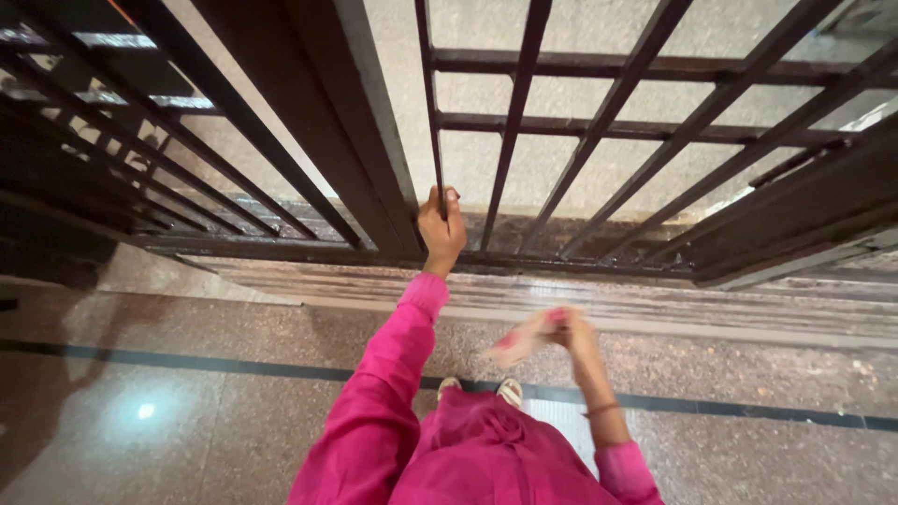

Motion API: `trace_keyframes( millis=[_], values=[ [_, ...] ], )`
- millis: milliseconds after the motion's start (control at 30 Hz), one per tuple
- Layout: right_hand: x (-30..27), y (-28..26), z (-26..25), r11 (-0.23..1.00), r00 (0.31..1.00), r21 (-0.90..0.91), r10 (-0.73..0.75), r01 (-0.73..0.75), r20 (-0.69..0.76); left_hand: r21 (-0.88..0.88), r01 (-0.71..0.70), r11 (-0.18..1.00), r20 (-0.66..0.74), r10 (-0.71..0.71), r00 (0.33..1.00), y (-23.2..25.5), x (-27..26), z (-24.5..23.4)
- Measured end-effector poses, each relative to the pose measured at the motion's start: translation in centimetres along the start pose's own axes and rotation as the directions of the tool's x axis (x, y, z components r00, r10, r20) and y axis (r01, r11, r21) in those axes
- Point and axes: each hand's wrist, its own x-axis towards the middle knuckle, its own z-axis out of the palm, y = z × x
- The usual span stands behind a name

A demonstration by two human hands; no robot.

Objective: The person wipes the bars of a metal security gate by hand using a patterned cloth, moving their hand along the vertical and horizontal segments.

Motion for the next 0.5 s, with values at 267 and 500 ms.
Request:
trace_keyframes(
  millis=[267, 500],
  values=[
    [-5.6, -9.4, -1.6, 0.467, 0.521, -0.706, -0.838, 0.533, -0.161, -0.043, 0.029, 0.999, -0.007, -0.030, 1.000, -0.8, -0.3, 0.3],
    [-0.9, -7.1, 3.3, 0.112, 0.590, -0.845, -0.763, 0.523, 0.263, -0.008, 0.013, 1.000, -0.042, -0.013, 0.999, -1.4, -0.9, 0.5]
  ],
)
